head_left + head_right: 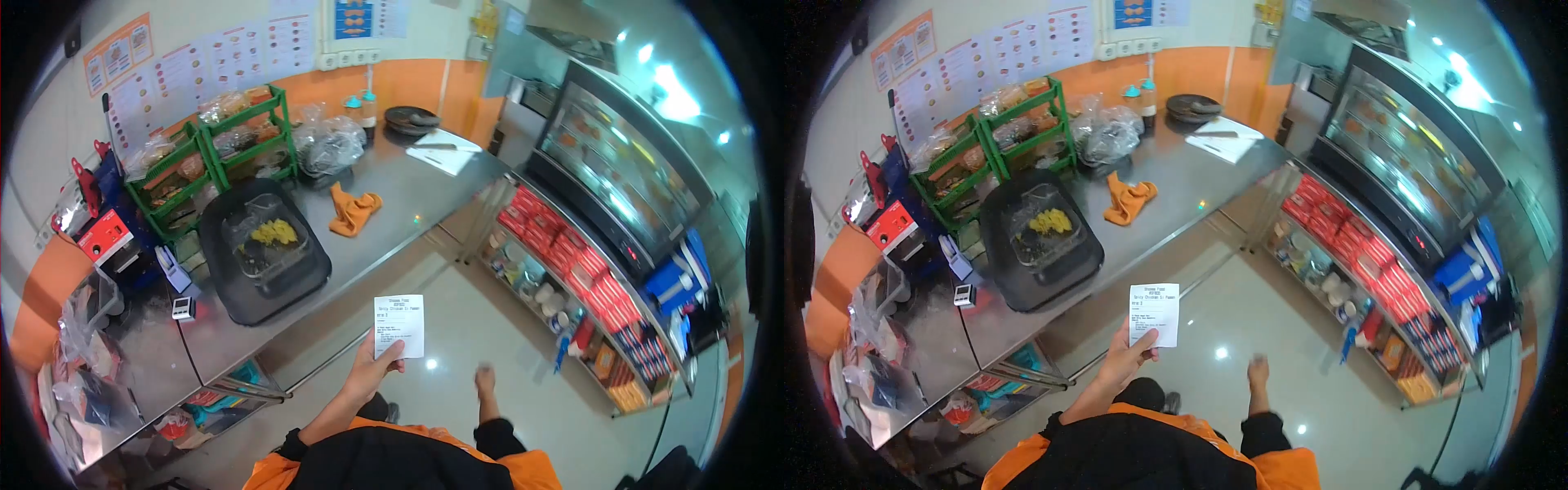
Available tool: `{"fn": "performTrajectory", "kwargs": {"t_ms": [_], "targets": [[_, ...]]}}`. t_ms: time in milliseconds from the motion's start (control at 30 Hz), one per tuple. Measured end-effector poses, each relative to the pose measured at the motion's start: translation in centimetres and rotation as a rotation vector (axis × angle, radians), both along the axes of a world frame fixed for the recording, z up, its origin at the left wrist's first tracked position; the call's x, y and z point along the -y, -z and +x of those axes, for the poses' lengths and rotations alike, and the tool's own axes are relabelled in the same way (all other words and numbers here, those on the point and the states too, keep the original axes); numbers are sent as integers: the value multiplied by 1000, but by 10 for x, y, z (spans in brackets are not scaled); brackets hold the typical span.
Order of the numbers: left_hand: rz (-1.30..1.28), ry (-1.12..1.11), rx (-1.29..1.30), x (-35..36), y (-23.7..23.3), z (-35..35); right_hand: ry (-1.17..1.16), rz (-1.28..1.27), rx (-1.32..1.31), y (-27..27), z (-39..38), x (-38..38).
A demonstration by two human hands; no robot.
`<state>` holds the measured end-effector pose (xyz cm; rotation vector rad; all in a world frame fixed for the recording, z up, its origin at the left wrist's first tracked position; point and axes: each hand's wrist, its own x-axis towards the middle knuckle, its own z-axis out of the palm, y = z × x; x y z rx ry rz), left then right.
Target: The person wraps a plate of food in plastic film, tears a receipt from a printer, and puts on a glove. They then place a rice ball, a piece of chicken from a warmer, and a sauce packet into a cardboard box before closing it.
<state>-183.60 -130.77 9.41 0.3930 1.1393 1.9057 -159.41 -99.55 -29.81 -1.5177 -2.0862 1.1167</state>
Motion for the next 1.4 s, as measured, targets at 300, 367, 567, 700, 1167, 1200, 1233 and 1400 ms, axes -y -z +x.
{"fn": "performTrajectory", "kwargs": {"t_ms": [300, 367, 567, 700, 1167, 1200, 1233, 1400], "targets": [[-4, -432, 68, -133, 97, -179, -963, 78, -622, -333, -430, 6], [-33, -612, 97, -156, 136, -213, -1103, -1, -517, -305, -477, 3], [-892, -288, -197, -125, 128, -235, -1523, 546, -271, -242, -547, 9], [-1042, -451, -120, -111, 116, -210, -1641, 589, -213, -257, -555, 13], [-1278, -862, 71, -166, 85, -168, -1677, 670, -316, -245, -568, 28], [-1268, -862, 73, -172, 81, -168, -1673, 665, -313, -247, -567, 25], [-1258, -859, 74, -177, 79, -169, -1582, 643, -396, -249, -567, 21], [-1137, -607, -81, -200, 95, -174, -1225, 508, -698, -268, -585, -53]]}}
